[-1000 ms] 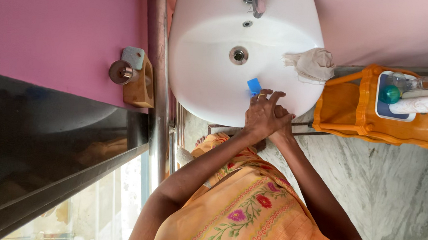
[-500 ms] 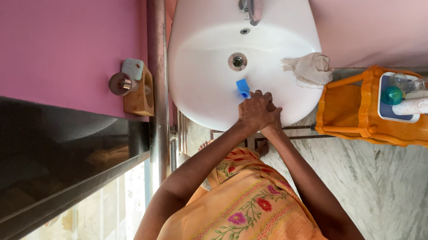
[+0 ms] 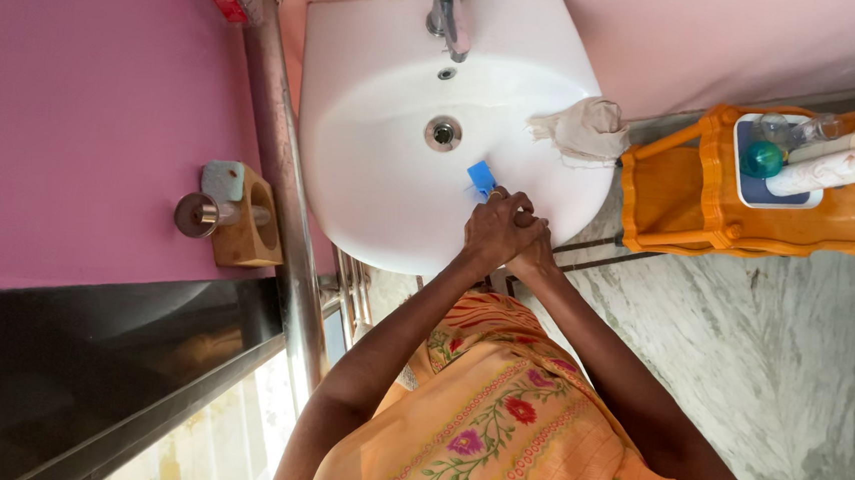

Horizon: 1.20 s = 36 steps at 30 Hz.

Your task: The person cleans the tap and the sink basin using a brush and a cloth by hand.

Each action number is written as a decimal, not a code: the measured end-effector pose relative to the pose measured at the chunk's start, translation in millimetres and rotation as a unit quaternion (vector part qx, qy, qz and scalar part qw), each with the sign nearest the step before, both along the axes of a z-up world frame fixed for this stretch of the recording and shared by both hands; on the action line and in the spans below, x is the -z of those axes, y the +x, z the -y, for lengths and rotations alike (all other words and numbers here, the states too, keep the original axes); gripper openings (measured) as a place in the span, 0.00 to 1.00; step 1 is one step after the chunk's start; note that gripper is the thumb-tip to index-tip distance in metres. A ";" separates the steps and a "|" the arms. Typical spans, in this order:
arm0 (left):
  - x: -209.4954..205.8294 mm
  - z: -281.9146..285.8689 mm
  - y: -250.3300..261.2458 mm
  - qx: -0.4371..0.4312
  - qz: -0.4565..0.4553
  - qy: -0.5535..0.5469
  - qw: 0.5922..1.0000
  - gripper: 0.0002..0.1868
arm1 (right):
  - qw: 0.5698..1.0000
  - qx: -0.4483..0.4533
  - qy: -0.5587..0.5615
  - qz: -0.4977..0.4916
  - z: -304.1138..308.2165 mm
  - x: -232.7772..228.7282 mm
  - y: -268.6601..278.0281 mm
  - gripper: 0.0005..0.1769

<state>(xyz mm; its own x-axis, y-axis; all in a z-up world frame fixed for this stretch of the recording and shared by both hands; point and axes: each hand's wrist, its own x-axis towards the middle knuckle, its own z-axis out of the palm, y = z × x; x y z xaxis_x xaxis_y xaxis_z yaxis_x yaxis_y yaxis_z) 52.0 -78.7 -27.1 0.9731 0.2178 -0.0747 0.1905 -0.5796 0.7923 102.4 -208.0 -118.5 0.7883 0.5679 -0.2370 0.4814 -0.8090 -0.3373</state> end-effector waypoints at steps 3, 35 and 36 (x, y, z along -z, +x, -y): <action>-4.8 8.8 -0.7 0.010 0.019 -0.029 0.999 0.24 | 0.996 -0.020 0.083 0.021 7.6 -22.2 -3.7 0.29; 25.6 18.8 44.1 -0.077 -0.044 0.054 0.995 0.22 | 0.974 -0.185 0.127 0.041 -0.3 10.2 53.3 0.18; 22.1 16.4 37.7 -0.085 -0.045 0.047 0.994 0.22 | 0.969 -0.208 0.127 0.049 -1.9 6.9 49.2 0.17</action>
<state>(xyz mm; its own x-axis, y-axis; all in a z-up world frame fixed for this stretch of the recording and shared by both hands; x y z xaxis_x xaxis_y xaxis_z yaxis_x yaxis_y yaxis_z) 89.7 -95.1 -49.2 0.9122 0.3885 -0.1304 0.3590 -0.6042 0.7114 151.6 -206.1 -125.4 0.4909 0.8711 0.0156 0.7871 -0.4358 -0.4365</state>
